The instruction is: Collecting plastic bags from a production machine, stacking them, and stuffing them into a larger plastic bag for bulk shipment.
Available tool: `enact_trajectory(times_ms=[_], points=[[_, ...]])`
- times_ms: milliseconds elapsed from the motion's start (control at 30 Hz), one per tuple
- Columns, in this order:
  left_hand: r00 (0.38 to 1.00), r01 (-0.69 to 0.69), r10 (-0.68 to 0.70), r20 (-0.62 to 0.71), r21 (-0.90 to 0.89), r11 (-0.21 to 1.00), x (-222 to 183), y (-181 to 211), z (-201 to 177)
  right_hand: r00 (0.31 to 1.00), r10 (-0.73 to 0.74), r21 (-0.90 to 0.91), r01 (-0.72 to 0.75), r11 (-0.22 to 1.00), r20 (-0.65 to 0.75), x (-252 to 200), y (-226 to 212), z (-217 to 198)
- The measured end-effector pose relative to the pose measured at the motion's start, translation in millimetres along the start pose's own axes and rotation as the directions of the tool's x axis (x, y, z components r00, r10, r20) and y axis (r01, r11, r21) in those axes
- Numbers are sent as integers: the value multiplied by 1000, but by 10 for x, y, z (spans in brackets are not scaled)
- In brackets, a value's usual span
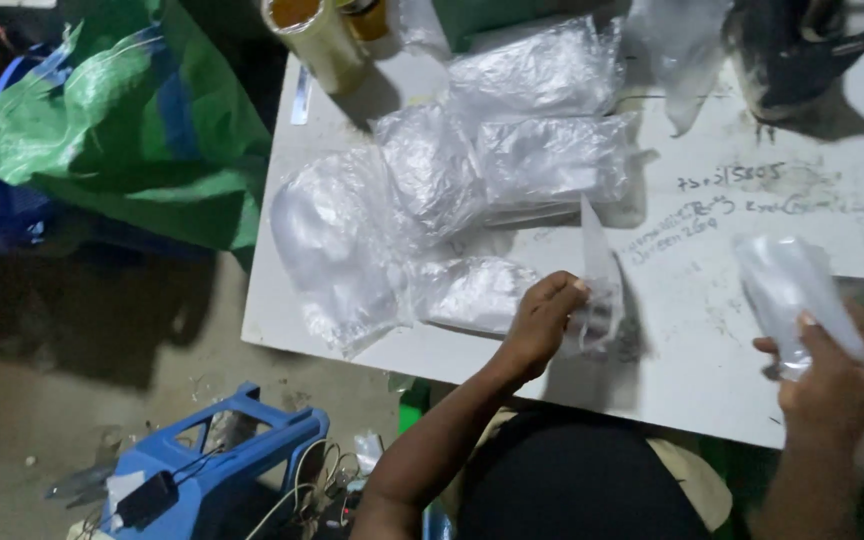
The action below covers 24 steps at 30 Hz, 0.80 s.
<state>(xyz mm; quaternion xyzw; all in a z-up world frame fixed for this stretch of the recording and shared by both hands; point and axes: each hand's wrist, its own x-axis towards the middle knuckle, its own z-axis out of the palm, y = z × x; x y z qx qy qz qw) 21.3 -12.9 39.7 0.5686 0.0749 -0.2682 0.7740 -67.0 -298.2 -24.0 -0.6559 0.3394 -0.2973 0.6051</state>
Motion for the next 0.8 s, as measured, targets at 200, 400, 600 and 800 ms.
enact_trajectory(times_ms=[200, 400, 600, 800], points=[[803, 588, -515, 299, -263, 765, 383, -95, 238, 986, 7, 25, -12, 1000, 164, -437, -958, -168], [950, 300, -260, 174, -267, 916, 111, -97, 245, 635, -265, -425, 716, 553, 725, -402, -467, -45], [979, 152, -132, -157, 122, 981, 241, -60, 395, 644, -118, -441, 635, 634, 756, -362, -723, 62], [993, 29, 44, -108, 598, 801, 526, -3, 491, 670, -198, -313, 560, 767, 716, -334, -662, 7]])
